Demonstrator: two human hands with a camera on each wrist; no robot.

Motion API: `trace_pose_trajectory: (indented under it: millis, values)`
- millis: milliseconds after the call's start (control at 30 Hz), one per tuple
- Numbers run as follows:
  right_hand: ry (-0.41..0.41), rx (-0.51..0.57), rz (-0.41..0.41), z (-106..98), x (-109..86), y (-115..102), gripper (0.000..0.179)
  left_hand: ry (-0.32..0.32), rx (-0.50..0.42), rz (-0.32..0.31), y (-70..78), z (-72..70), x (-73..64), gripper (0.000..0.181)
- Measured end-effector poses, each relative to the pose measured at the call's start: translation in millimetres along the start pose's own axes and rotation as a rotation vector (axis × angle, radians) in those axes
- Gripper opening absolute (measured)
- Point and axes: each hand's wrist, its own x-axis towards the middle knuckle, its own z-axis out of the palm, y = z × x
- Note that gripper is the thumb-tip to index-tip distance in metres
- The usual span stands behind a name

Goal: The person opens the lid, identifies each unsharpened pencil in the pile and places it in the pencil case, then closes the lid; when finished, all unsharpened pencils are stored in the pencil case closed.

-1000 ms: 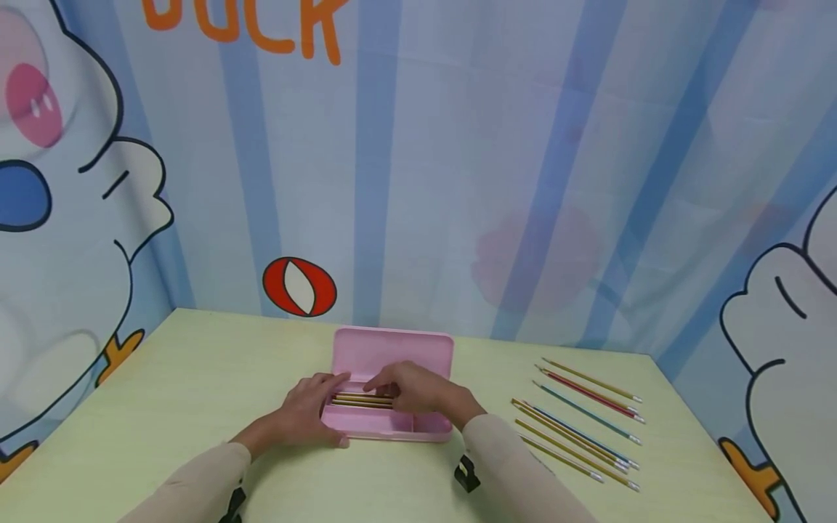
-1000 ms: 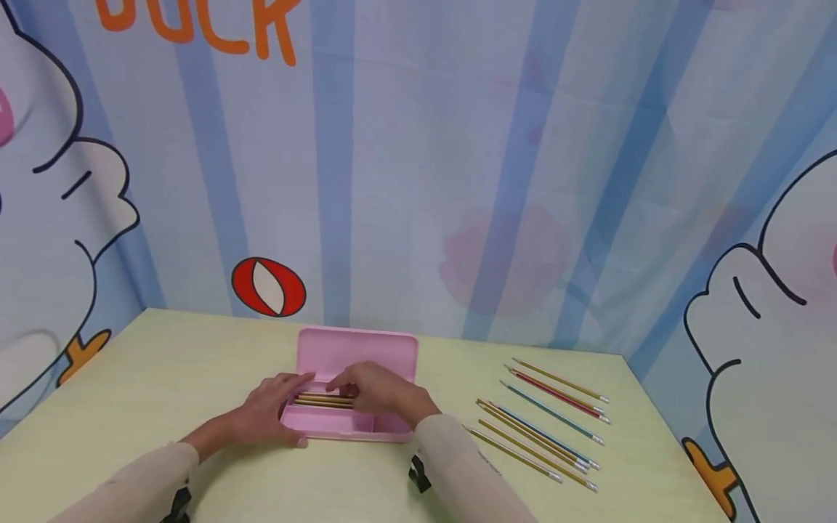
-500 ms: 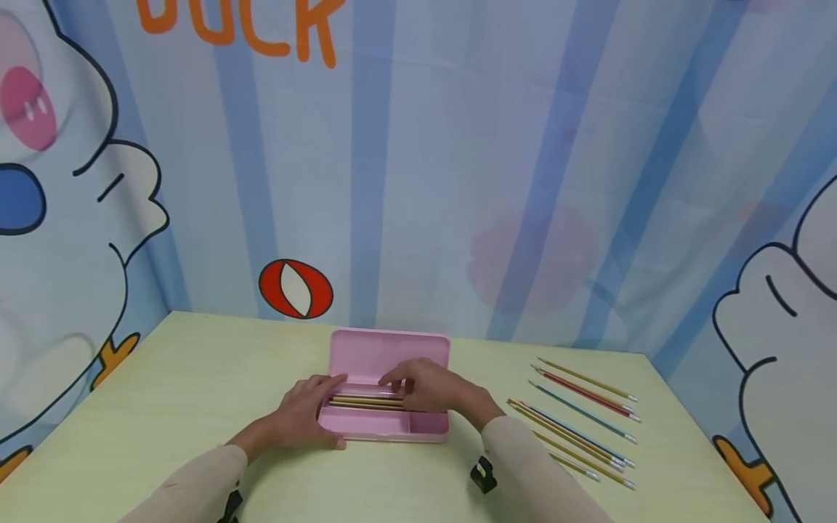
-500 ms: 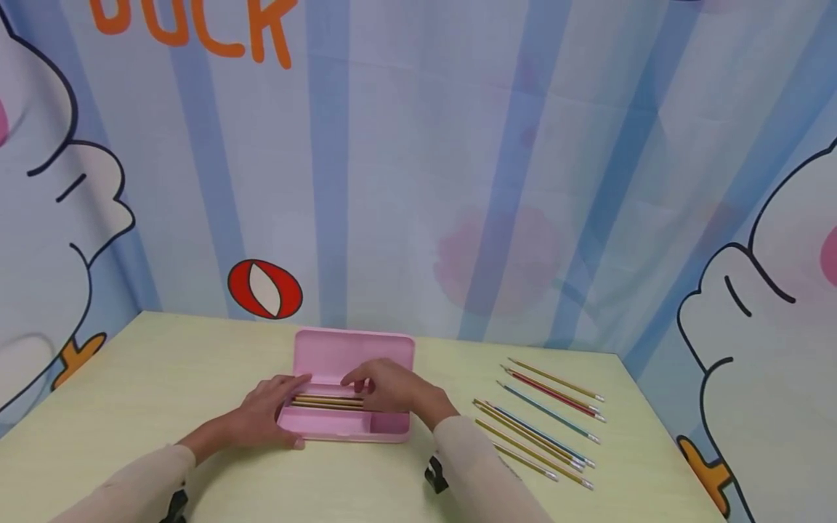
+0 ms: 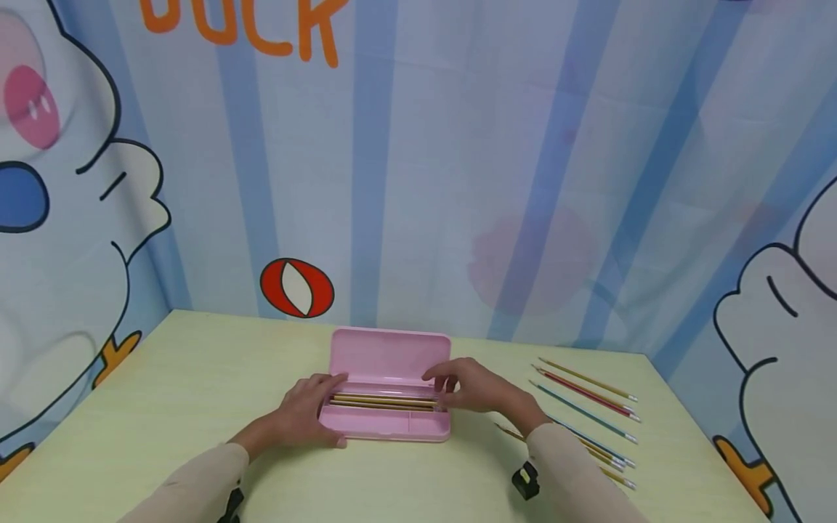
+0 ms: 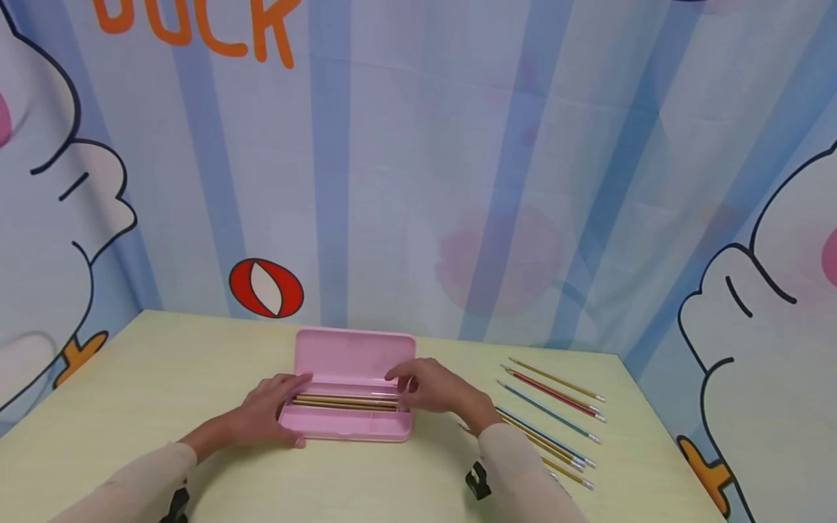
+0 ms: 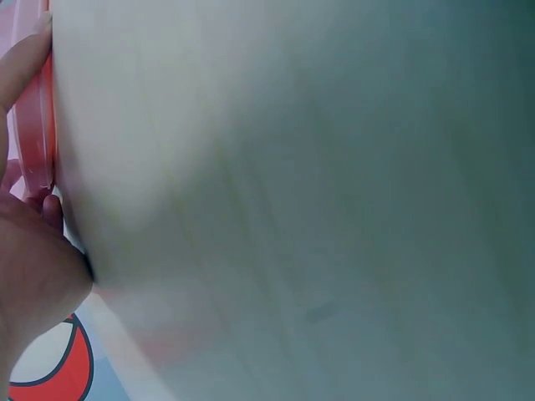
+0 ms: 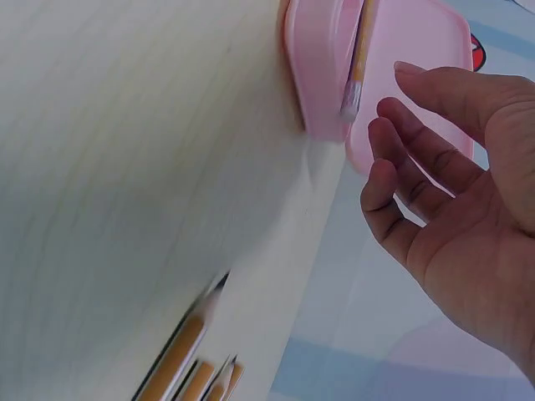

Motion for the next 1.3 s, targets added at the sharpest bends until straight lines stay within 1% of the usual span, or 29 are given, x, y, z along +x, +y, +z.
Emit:
trace_pose_trajectory:
  millis: [267, 433, 567, 767, 900, 1067, 1300]
  values:
    - [0.037, -0.010, 0.044, -14, -27.6, 18, 0.037, 0.005, 0.005, 0.012, -1.4, 0.8, 1.7, 0.106]
    - [0.056, -0.001, 0.066, -19, -39.0, 24, 0.035, 0.006, 0.008, 0.007, -0.5, 0.8, 1.2, 0.107]
    - [0.059, 0.018, 0.075, -21, -43.8, 27, 0.033, 0.002, 0.008, 0.000, 1.3, -0.3, -0.3, 0.106]
    - [0.041, 0.045, 0.060, -16, -43.8, 28, 0.030, 0.007, 0.013, 0.022, 1.1, -0.3, -0.1, 0.106]
    - [0.036, 0.065, 0.046, -10, -39.8, 25, 0.029, 0.005, 0.008, 0.011, 1.1, 0.0, -0.3, 0.106]
    - [0.020, 0.099, 0.049, -4, -35.3, 21, 0.030, 0.007, 0.012, 0.022, 1.9, -0.3, 0.0, 0.106]
    - [0.018, 0.099, 0.024, 2, -29.9, 20, 0.032, 0.005, 0.012, 0.001, 0.0, 0.8, 1.1, 0.107]
